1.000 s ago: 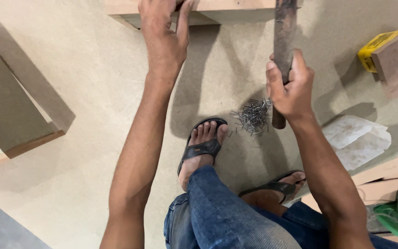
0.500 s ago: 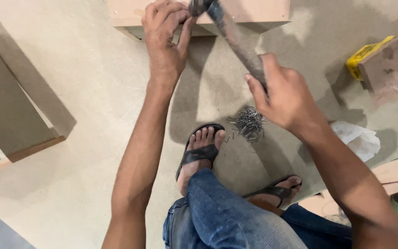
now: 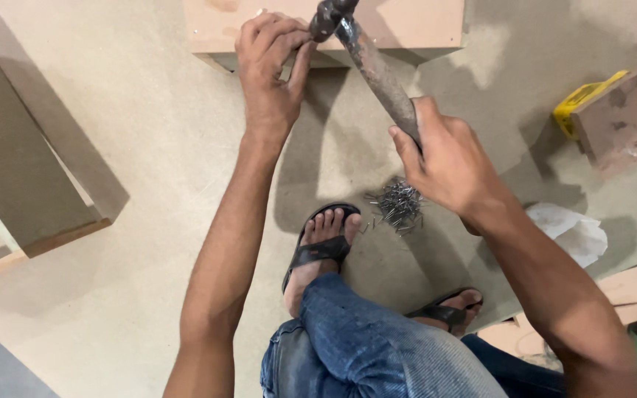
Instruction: The person sits on the floor and uses a hammer to drive nails into the edge of a light-colored wooden board. They repeatedly pick up nails from a pile on the floor and hammer them into the wood.
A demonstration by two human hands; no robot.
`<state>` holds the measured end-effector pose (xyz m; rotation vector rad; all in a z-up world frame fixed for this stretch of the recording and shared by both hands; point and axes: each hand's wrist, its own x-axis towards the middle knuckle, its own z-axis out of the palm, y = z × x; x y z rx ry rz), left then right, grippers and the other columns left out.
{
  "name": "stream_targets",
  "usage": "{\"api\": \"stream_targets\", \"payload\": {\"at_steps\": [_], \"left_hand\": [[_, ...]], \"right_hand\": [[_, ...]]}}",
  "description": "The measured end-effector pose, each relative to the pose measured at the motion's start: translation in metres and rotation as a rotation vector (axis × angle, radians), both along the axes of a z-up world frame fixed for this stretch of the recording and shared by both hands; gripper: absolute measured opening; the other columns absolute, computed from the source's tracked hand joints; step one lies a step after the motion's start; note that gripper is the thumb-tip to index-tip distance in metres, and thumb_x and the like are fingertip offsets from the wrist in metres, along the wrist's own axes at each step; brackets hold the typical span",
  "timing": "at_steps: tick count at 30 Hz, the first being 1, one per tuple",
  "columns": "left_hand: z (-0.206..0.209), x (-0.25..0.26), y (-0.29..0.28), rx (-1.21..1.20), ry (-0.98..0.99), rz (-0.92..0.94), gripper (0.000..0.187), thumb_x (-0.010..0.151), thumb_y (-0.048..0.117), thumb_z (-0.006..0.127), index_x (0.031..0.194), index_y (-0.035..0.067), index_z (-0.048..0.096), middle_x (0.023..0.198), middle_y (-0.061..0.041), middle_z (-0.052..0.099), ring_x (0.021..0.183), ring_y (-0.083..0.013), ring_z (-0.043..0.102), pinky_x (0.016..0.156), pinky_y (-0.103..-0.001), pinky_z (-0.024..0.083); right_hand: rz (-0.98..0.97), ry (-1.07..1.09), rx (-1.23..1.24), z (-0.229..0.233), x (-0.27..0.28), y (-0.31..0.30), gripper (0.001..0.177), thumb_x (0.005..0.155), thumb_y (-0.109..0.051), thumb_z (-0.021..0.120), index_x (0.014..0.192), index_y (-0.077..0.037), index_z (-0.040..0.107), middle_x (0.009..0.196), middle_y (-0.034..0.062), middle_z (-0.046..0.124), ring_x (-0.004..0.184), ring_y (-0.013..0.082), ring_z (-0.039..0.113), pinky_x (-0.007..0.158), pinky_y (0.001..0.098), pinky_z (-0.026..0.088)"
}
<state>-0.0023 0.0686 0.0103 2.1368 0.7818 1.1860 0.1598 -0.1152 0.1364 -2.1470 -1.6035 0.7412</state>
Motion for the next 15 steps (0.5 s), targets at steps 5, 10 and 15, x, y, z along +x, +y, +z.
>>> {"api": "stream_targets", "payload": {"at_steps": [5, 10, 15], "left_hand": [[0.000, -0.002, -0.003, -0.037, 0.010, -0.002, 0.013, 0.095, 0.000, 0.082, 0.104, 0.007, 0.076, 0.113, -0.002, 0.073, 0.120, -0.0234, 0.060, 0.110, -0.040, 0.043], [0.006, -0.004, 0.000, -0.012, 0.009, -0.009, 0.013, 0.093, -0.001, 0.082, 0.103, 0.005, 0.075, 0.113, -0.003, 0.073, 0.119, -0.0247, 0.061, 0.110, -0.042, 0.043], [0.004, -0.011, -0.002, 0.011, 0.068, -0.022, 0.020, 0.099, -0.002, 0.078, 0.116, 0.005, 0.073, 0.122, -0.006, 0.071, 0.126, -0.0270, 0.058, 0.114, -0.041, 0.042]], "right_hand": [[-0.102, 0.125, 0.216, 0.012, -0.010, -0.017, 0.030, 0.106, -0.013, 0.059, 0.123, 0.010, 0.047, 0.068, 0.0214, 0.063, 0.059, 0.0336, 0.070, 0.054, 0.0451, 0.051], [-0.036, 0.063, -0.045, -0.018, -0.002, 0.000, 0.027, 0.104, -0.011, 0.065, 0.116, 0.007, 0.050, 0.070, 0.0237, 0.064, 0.064, 0.0389, 0.069, 0.056, 0.0465, 0.051], [-0.134, 0.058, 0.134, 0.002, 0.001, -0.011, 0.024, 0.107, -0.008, 0.064, 0.120, 0.007, 0.050, 0.076, 0.0218, 0.065, 0.064, 0.0343, 0.069, 0.058, 0.0427, 0.051]]}}
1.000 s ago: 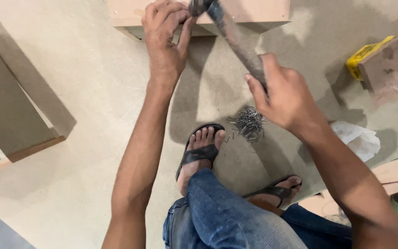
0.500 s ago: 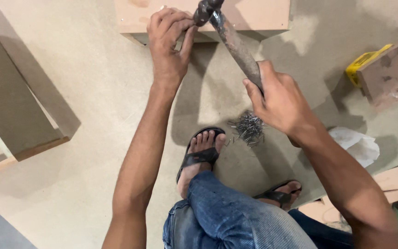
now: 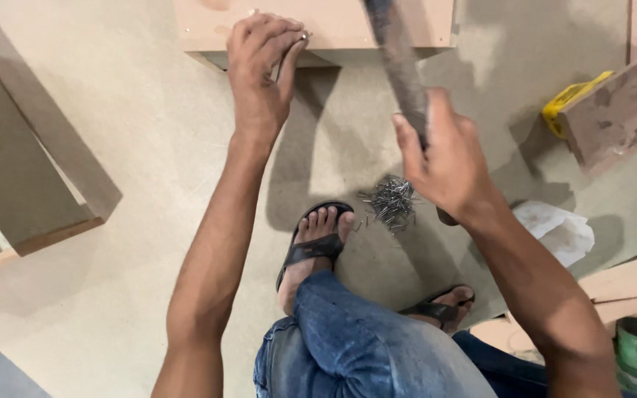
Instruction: The person sits on the floor and uses a hammer to drive nails into the edge of a light-colored wooden board. They repeatedly pick up nails from a pile on the floor and hammer them into the wood.
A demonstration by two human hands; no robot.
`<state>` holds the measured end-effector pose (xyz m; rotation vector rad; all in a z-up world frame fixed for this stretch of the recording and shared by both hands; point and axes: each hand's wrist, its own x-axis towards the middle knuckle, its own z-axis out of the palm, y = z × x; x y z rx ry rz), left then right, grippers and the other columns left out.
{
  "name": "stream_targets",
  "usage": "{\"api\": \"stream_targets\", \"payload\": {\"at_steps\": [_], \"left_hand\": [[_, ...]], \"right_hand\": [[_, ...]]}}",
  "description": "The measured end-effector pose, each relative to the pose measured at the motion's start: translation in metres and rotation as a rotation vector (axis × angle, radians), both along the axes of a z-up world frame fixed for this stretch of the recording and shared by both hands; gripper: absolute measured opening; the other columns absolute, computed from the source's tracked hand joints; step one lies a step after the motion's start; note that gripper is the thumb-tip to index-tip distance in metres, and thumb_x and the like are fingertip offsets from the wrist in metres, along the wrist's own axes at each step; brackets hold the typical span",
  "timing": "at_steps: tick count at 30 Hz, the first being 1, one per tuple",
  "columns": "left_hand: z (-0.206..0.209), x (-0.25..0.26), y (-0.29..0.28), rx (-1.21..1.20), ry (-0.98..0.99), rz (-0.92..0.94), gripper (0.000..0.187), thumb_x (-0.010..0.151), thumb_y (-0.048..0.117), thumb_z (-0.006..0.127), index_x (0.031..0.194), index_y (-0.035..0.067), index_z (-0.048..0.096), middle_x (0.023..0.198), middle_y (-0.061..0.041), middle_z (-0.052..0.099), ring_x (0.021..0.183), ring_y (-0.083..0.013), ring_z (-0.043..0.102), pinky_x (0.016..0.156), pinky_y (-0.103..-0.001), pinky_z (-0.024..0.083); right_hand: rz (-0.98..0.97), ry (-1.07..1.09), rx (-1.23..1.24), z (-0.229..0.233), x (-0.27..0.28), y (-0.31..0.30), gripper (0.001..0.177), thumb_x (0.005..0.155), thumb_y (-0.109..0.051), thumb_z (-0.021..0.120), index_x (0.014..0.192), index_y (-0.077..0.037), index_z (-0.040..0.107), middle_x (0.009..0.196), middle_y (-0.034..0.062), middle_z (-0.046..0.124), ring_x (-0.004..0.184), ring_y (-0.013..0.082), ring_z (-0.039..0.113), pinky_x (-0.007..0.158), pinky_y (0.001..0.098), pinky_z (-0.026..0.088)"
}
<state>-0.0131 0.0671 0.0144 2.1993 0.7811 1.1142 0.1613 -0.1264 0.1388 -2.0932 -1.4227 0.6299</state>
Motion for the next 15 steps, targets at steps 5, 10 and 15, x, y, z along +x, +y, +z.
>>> {"api": "stream_targets", "payload": {"at_steps": [5, 10, 15], "left_hand": [[0.003, -0.030, -0.023, 0.218, 0.387, 0.119, 0.035, 0.105, -0.007, 0.062, 0.139, -0.001, 0.066, 0.151, -0.008, 0.059, 0.148, -0.0234, 0.048, 0.126, -0.046, 0.030], [0.001, -0.042, -0.042, 0.239, 0.675, 0.029, 0.016, 0.093, -0.007, 0.059, 0.101, 0.003, 0.069, 0.168, -0.013, 0.031, 0.157, -0.0248, 0.026, 0.117, -0.051, 0.031], [-0.002, -0.044, -0.036, 0.240, 0.721, -0.017, 0.014, 0.090, -0.010, 0.056, 0.092, -0.002, 0.067, 0.174, -0.015, 0.021, 0.163, -0.0290, 0.018, 0.097, -0.042, 0.047]], "right_hand": [[-0.003, 0.003, 0.290, 0.008, -0.005, -0.016, 0.025, 0.112, -0.008, 0.059, 0.127, 0.006, 0.045, 0.083, 0.0190, 0.067, 0.068, 0.0281, 0.072, 0.061, 0.0366, 0.053], [0.177, -0.155, -0.070, -0.031, -0.009, 0.009, 0.032, 0.102, -0.013, 0.067, 0.120, 0.007, 0.049, 0.069, 0.0190, 0.064, 0.060, 0.0361, 0.065, 0.055, 0.0429, 0.050], [0.011, 0.085, 0.173, -0.022, -0.009, -0.006, 0.029, 0.106, -0.010, 0.058, 0.125, 0.008, 0.045, 0.072, 0.0180, 0.066, 0.061, 0.0322, 0.072, 0.053, 0.0426, 0.055]]}}
